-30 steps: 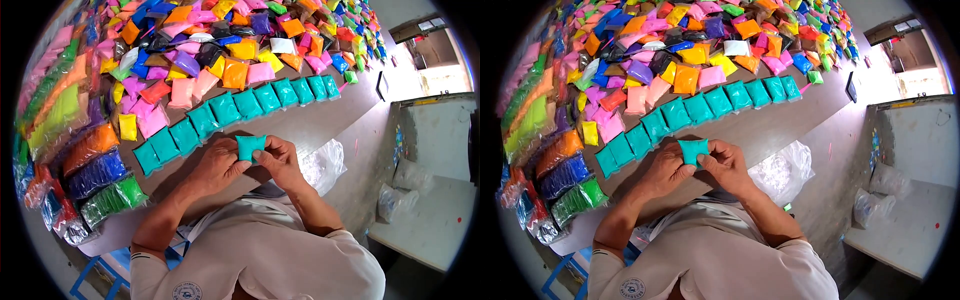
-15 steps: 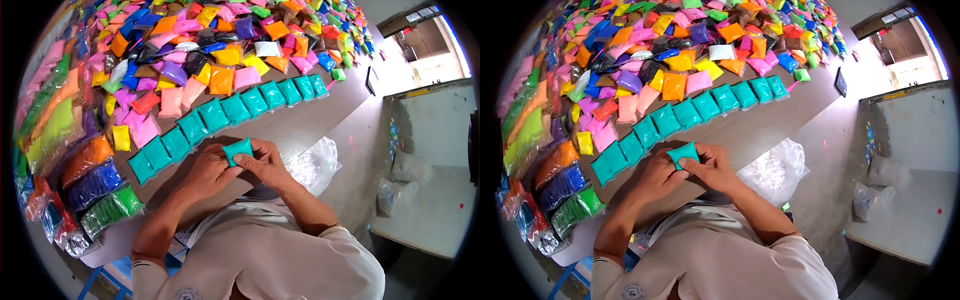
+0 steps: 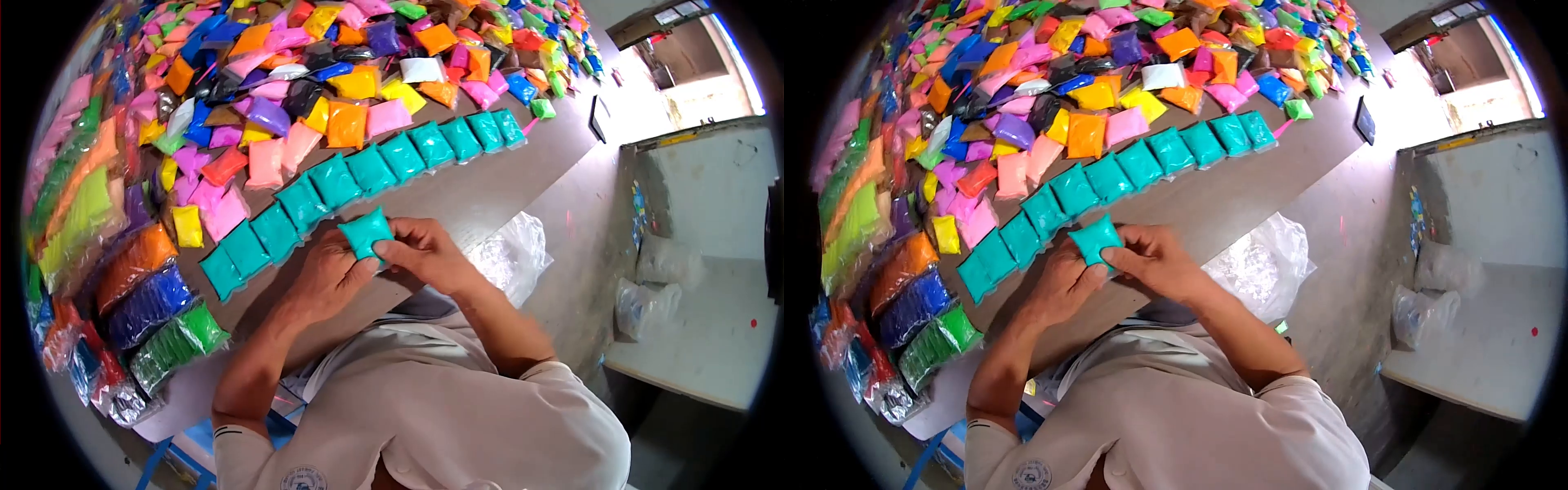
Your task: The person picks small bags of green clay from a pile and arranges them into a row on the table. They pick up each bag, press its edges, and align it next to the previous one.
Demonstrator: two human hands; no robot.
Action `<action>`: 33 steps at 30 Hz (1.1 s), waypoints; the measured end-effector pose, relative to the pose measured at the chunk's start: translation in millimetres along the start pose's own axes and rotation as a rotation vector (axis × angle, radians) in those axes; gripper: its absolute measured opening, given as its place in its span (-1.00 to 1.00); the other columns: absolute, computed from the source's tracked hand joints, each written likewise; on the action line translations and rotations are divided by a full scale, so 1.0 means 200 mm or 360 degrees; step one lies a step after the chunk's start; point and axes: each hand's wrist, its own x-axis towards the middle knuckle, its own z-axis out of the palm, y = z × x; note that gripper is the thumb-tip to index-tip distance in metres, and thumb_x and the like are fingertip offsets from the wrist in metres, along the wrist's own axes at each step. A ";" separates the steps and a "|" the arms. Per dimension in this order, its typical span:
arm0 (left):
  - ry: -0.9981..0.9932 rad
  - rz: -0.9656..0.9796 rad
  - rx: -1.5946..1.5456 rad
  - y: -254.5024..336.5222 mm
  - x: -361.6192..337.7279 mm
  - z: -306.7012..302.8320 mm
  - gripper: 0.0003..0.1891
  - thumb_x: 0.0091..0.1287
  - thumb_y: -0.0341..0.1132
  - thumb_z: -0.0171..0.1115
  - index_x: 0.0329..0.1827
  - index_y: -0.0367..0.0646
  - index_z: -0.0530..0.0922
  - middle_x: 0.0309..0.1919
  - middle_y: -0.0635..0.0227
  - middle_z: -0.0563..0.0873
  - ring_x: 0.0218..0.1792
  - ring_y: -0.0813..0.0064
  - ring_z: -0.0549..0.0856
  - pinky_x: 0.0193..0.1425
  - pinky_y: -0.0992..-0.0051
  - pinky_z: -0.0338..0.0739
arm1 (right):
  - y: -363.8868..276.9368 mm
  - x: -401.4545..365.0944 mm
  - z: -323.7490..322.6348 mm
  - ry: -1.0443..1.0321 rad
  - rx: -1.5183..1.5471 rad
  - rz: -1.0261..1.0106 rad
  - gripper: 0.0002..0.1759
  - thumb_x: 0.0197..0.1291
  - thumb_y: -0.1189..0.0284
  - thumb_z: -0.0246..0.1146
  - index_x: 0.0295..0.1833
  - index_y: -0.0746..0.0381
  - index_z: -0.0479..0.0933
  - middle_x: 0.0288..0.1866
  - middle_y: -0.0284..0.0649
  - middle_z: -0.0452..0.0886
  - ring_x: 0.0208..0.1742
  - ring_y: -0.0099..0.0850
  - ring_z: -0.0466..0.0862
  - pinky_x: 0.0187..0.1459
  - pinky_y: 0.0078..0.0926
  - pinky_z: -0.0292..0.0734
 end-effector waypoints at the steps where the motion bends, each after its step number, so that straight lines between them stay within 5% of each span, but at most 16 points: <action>1: 0.0000 -0.0014 0.0045 -0.01 -0.01 0.01 -0.68 0.46 -0.15 0.11 -0.06 -0.25 0.62 -0.13 0.04 0.70 0.01 -0.04 0.63 0.19 0.11 0.44 | 0.04 0.01 0.00 -0.0010 -0.0037 -0.0089 -0.79 0.48 0.36 0.21 -0.09 0.30 0.60 -0.28 -0.49 0.59 -0.29 -0.74 0.48 -0.27 -0.70 0.43; 6: -0.0143 0.0068 0.0238 -0.07 -0.03 0.03 -0.67 0.42 -0.12 0.15 -0.16 -0.25 0.64 -0.14 0.03 0.70 0.02 -0.05 0.61 0.21 0.06 0.39 | 0.12 -0.03 -0.07 0.0007 -0.0366 -0.0411 -0.80 0.49 0.37 0.21 -0.08 0.31 0.58 -0.34 -0.54 0.51 -0.34 -0.75 0.38 -0.35 -0.68 0.33; 10: -0.0057 0.0147 0.0198 -0.05 -0.01 0.03 -0.76 0.39 -0.23 0.20 -0.31 -0.25 0.64 -0.26 0.23 0.73 -0.09 0.06 0.65 0.22 0.10 0.45 | -0.04 -0.13 -0.27 0.0596 -0.0429 -0.0365 -0.79 0.48 0.36 0.22 -0.05 0.30 0.60 -0.33 -0.51 0.55 -0.27 -0.68 0.48 -0.26 -0.64 0.41; 13: -0.0027 0.0179 0.0239 -0.01 0.01 0.02 -0.80 0.38 -0.29 0.22 -0.35 -0.24 0.63 -0.30 0.31 0.72 -0.12 0.10 0.65 0.23 0.16 0.47 | -0.16 -0.10 -0.74 0.1272 -0.1233 -0.1056 -0.78 0.45 0.35 0.24 -0.16 0.31 0.55 -0.44 -0.42 0.46 -0.38 -0.64 0.41 -0.37 -0.53 0.35; 16: -0.0025 0.0171 0.0319 0.02 0.01 0.01 -0.81 0.36 -0.31 0.22 -0.35 -0.23 0.63 -0.29 0.32 0.72 -0.12 0.11 0.65 0.21 0.17 0.47 | -0.31 -0.08 -1.15 0.1590 -0.1461 -0.0942 -0.76 0.37 0.37 0.30 -0.01 0.32 0.60 -0.45 -0.27 0.53 -0.41 -0.52 0.48 -0.32 -0.44 0.42; 23: 0.0043 0.0216 0.0372 0.00 0.01 0.04 -0.82 0.35 -0.32 0.22 -0.38 -0.23 0.61 -0.32 0.32 0.71 -0.15 0.11 0.64 0.13 0.18 0.47 | -0.36 0.06 -1.54 0.1439 -0.1819 -0.0656 -0.73 0.27 0.35 0.33 -0.01 0.28 0.64 -0.30 0.01 0.68 -0.29 -0.21 0.71 -0.22 -0.31 0.54; 29: 0.0032 0.0204 0.0349 0.01 0.03 0.03 -0.87 0.31 -0.37 0.25 -0.39 -0.20 0.59 -0.35 0.35 0.68 -0.20 0.20 0.63 0.11 0.24 0.44 | -0.31 0.07 -1.31 0.1874 -0.2016 -0.0895 -0.68 0.23 0.29 0.39 0.05 0.19 0.66 -0.10 -0.05 0.67 -0.12 -0.12 0.67 -0.08 -0.24 0.56; 33: 0.0047 0.0181 0.0352 0.02 0.04 0.03 -0.87 0.30 -0.38 0.26 -0.40 -0.20 0.59 -0.37 0.35 0.68 -0.21 0.21 0.63 0.10 0.24 0.44 | -0.29 0.08 -1.29 0.1774 -0.2068 -0.0825 -0.65 0.24 0.24 0.40 0.07 0.16 0.66 -0.01 -0.08 0.65 0.02 -0.10 0.62 0.05 -0.20 0.53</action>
